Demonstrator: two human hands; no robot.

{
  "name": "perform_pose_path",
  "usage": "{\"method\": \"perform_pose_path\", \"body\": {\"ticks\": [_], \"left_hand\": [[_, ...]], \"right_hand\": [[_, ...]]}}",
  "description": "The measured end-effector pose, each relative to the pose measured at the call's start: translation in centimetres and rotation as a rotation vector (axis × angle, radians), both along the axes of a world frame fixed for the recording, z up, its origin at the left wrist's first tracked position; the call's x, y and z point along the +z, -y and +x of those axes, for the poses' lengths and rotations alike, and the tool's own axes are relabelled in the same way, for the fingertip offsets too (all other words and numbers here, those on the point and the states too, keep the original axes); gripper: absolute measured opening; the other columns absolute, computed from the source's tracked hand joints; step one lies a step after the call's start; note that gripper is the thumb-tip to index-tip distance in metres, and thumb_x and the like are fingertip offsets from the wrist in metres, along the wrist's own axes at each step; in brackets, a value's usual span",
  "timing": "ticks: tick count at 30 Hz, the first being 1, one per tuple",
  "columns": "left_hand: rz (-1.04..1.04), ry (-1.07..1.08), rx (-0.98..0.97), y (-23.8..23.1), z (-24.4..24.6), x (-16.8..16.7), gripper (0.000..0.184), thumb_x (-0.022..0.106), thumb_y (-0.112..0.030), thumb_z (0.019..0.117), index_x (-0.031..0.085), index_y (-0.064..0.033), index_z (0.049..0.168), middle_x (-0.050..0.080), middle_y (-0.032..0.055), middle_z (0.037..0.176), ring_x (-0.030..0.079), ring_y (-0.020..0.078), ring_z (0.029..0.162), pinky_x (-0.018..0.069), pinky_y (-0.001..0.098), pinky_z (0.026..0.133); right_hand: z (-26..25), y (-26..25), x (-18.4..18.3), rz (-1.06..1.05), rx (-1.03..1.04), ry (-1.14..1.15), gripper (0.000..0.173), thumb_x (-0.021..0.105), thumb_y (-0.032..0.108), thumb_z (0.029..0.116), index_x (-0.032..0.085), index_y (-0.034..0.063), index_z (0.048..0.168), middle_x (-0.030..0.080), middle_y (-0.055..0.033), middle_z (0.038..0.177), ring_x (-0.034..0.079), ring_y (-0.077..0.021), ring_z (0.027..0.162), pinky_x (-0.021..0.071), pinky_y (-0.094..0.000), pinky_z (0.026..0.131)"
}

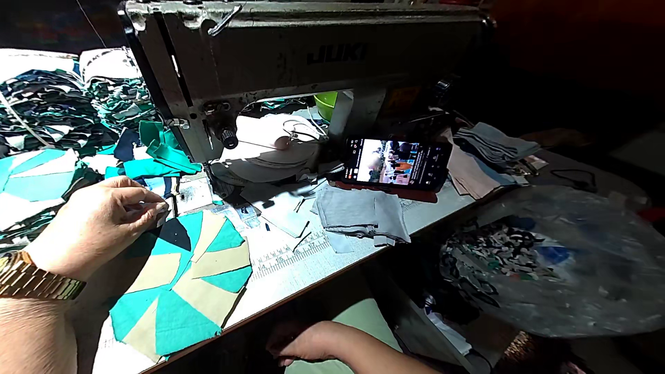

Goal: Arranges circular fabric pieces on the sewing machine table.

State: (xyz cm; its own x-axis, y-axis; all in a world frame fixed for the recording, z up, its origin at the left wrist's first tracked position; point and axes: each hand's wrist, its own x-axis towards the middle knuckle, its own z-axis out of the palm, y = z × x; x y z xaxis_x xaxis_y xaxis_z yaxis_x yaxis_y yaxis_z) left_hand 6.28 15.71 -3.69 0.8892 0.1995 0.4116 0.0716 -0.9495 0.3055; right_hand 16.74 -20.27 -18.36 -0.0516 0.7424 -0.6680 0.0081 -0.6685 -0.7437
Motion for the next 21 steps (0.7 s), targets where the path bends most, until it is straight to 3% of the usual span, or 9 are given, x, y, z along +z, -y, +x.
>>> {"method": "perform_pose_path", "body": {"ticks": [9,21], "left_hand": [[0.014,-0.009,-0.022,0.3,0.0,0.4,0.026,0.062,-0.036,0.0969,0.076,-0.0152,0.099,0.065,0.0029,0.094,0.065,0.017,0.082,0.0559,0.0429,0.073],[-0.015,-0.035,-0.008,1.1,-0.2,1.1,0.019,0.066,-0.026,0.0971,0.076,-0.011,0.1,0.066,0.0061,0.096,0.066,0.0196,0.083,0.057,0.0455,0.075]], "right_hand": [[0.0,0.0,0.0,-0.004,0.0,-0.005,0.038,0.053,0.014,0.1073,0.052,-0.0059,0.139,0.059,-0.0225,0.134,0.064,-0.0242,0.115,0.0517,-0.0387,0.101],[0.1,0.0,-0.5,-0.002,-0.002,-0.005,0.038,0.053,0.016,0.1072,0.053,-0.0048,0.139,0.059,-0.0218,0.133,0.064,-0.0239,0.114,0.0523,-0.0389,0.1]]}}
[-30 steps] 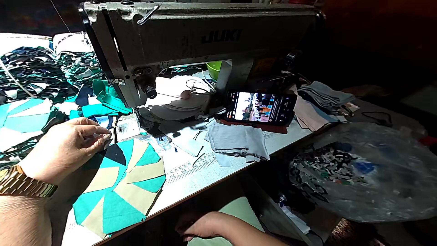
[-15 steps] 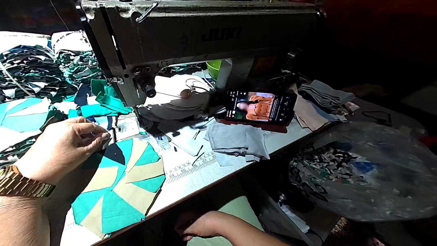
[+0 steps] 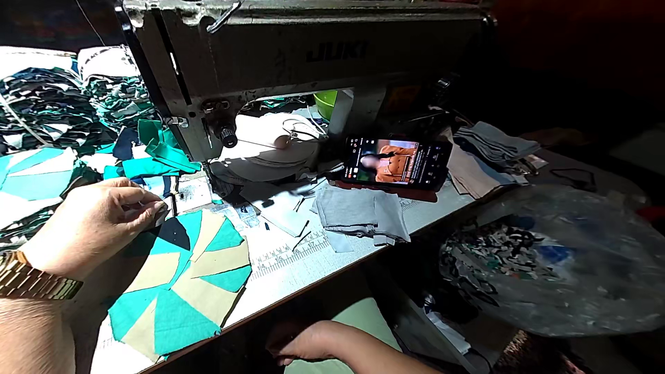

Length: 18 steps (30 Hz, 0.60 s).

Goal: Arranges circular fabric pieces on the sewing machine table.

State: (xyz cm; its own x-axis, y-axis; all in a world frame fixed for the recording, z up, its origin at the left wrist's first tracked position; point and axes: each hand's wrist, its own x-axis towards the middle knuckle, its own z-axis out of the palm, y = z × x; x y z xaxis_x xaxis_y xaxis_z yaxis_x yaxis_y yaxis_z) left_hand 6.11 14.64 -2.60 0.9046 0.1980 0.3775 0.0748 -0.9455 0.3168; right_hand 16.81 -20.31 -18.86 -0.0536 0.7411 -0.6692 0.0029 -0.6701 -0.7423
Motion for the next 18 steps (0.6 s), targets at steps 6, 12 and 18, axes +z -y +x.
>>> {"method": "perform_pose_path", "body": {"ticks": [6,12,18], "left_hand": [[-0.017,-0.009,0.016,0.07,-0.03,0.0,0.017,0.067,-0.025,0.0971,0.076,-0.011,0.1,0.066,0.0058,0.096,0.066,0.0181,0.081,0.0581,0.0435,0.074],[-0.001,0.003,-0.001,-0.37,0.02,-0.33,0.024,0.063,-0.033,0.0972,0.077,-0.0137,0.101,0.066,0.0042,0.097,0.066,0.0171,0.083,0.0571,0.0421,0.074],[-0.002,-0.008,0.005,-0.24,0.0,-0.15,0.023,0.063,-0.033,0.0978,0.077,-0.0141,0.101,0.066,0.0042,0.097,0.066,0.0172,0.081,0.0574,0.0425,0.073]], "right_hand": [[0.02,-0.06,0.7,-0.001,0.014,0.016,0.036,0.052,0.014,0.1075,0.053,-0.0059,0.138,0.06,-0.0222,0.131,0.064,-0.0238,0.112,0.052,-0.0387,0.099],[0.04,-0.09,0.54,-0.001,0.026,0.024,0.036,0.052,0.015,0.1077,0.054,-0.0048,0.138,0.061,-0.0218,0.13,0.064,-0.0231,0.11,0.0523,-0.0384,0.098],[0.08,-0.03,0.16,0.009,0.022,0.022,0.036,0.053,0.015,0.1071,0.055,-0.0049,0.137,0.061,-0.0214,0.128,0.064,-0.0222,0.108,0.0526,-0.0381,0.097]]}}
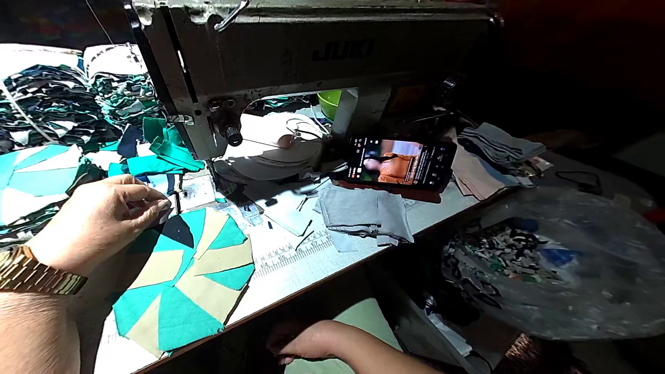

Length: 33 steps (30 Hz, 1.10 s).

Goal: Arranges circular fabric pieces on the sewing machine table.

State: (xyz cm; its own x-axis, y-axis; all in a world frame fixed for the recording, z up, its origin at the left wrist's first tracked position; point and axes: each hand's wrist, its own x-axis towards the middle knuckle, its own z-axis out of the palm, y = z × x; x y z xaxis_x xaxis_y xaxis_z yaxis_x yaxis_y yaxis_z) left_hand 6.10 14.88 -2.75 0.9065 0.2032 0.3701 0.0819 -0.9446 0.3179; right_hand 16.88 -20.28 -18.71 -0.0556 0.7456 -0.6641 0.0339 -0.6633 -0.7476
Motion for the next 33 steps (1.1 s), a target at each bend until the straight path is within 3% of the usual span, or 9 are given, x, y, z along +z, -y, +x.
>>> {"method": "perform_pose_path", "body": {"ticks": [26,29,33], "left_hand": [[-0.029,-0.011,-0.012,0.6,0.02,0.47,0.015,0.069,-0.022,0.0956,0.077,-0.0112,0.103,0.065,0.0067,0.097,0.065,0.0191,0.082,0.0568,0.0432,0.073],[-0.006,0.013,-0.032,-0.04,0.04,-0.08,0.022,0.065,-0.032,0.0962,0.077,-0.0145,0.102,0.065,0.0037,0.096,0.064,0.0162,0.081,0.0562,0.0399,0.072],[-0.017,-0.003,-0.023,-0.1,0.0,-0.08,0.021,0.067,-0.032,0.0965,0.077,-0.0146,0.103,0.065,0.0044,0.095,0.064,0.0174,0.081,0.0561,0.0411,0.072]], "right_hand": [[-0.03,-0.08,0.28,-0.01,-0.003,-0.017,0.037,0.052,0.014,0.1077,0.053,-0.0052,0.139,0.059,-0.0223,0.133,0.064,-0.0235,0.113,0.0515,-0.0381,0.1],[0.04,-0.09,0.51,-0.011,0.014,-0.006,0.037,0.051,0.015,0.1081,0.053,-0.0052,0.139,0.059,-0.0226,0.132,0.064,-0.024,0.113,0.0512,-0.0384,0.101],[0.02,0.01,0.3,-0.006,0.007,-0.004,0.037,0.052,0.015,0.1076,0.054,-0.0049,0.138,0.06,-0.0222,0.132,0.065,-0.0242,0.113,0.0519,-0.0388,0.1]]}}
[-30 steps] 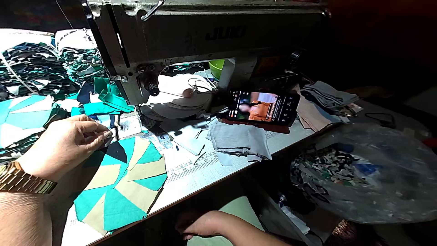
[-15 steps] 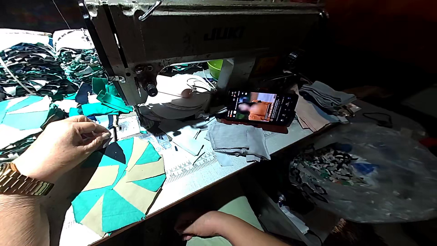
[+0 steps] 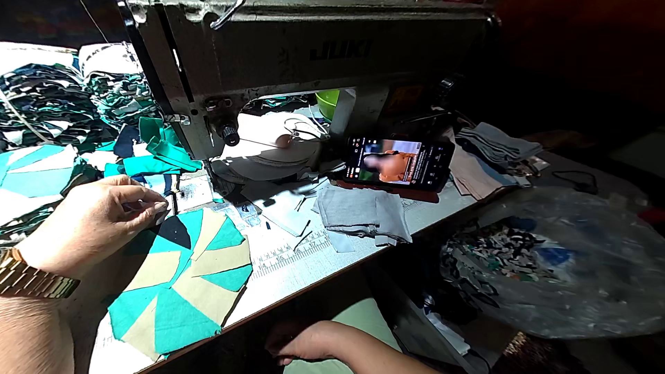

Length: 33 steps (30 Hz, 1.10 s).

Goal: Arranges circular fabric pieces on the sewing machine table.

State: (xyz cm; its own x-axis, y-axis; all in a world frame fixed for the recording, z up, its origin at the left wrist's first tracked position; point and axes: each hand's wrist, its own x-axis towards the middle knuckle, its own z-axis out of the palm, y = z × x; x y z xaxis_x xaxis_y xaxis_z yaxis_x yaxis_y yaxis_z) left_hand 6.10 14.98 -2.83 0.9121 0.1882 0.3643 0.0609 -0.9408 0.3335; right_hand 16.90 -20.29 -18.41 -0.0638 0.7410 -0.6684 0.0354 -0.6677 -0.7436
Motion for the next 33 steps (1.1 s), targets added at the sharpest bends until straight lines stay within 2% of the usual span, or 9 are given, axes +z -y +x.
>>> {"method": "perform_pose_path", "body": {"ticks": [10,13,20,26,33], "left_hand": [[-0.007,0.003,0.002,-0.3,0.0,-0.3,0.023,0.066,-0.036,0.096,0.077,-0.0173,0.104,0.064,0.0026,0.096,0.064,0.0145,0.079,0.0569,0.0375,0.07],[-0.014,0.005,-0.01,-0.2,0.0,-0.2,0.02,0.068,-0.031,0.0959,0.077,-0.0149,0.104,0.064,0.0043,0.097,0.064,0.0164,0.08,0.0569,0.0392,0.071],[0.001,0.003,-0.013,-0.1,-0.1,0.0,0.023,0.067,-0.035,0.0966,0.077,-0.0153,0.104,0.064,0.0038,0.097,0.064,0.0162,0.08,0.0568,0.0389,0.072],[0.02,-0.025,0.014,0.9,0.1,1.0,0.023,0.067,-0.032,0.0944,0.077,-0.0128,0.104,0.063,0.0049,0.096,0.064,0.0179,0.082,0.0557,0.0445,0.072],[0.006,-0.027,0.024,0.8,0.1,0.9,0.024,0.067,-0.034,0.0938,0.077,-0.0143,0.103,0.063,0.003,0.095,0.064,0.0162,0.081,0.0557,0.042,0.071]], "right_hand": [[0.1,0.0,0.1,0.004,0.012,0.01,0.036,0.052,0.015,0.1076,0.055,-0.0048,0.137,0.061,-0.0216,0.131,0.065,-0.0233,0.111,0.052,-0.0385,0.1],[0.0,0.0,0.0,0.001,0.004,0.007,0.036,0.052,0.015,0.1077,0.055,-0.0044,0.137,0.061,-0.0214,0.131,0.065,-0.0237,0.112,0.0521,-0.0388,0.1],[0.1,0.0,-0.4,0.008,0.017,0.009,0.037,0.052,0.017,0.1078,0.054,-0.004,0.138,0.061,-0.0216,0.131,0.064,-0.0231,0.111,0.0522,-0.0393,0.099],[0.0,0.1,-0.4,0.012,-0.004,0.003,0.037,0.053,0.016,0.1072,0.054,-0.0046,0.138,0.06,-0.0216,0.131,0.064,-0.0228,0.11,0.0526,-0.0387,0.098],[0.0,0.1,0.2,0.0,0.014,0.012,0.037,0.052,0.016,0.1078,0.054,-0.0041,0.139,0.06,-0.0225,0.133,0.064,-0.0248,0.114,0.0508,-0.0397,0.101]]}}
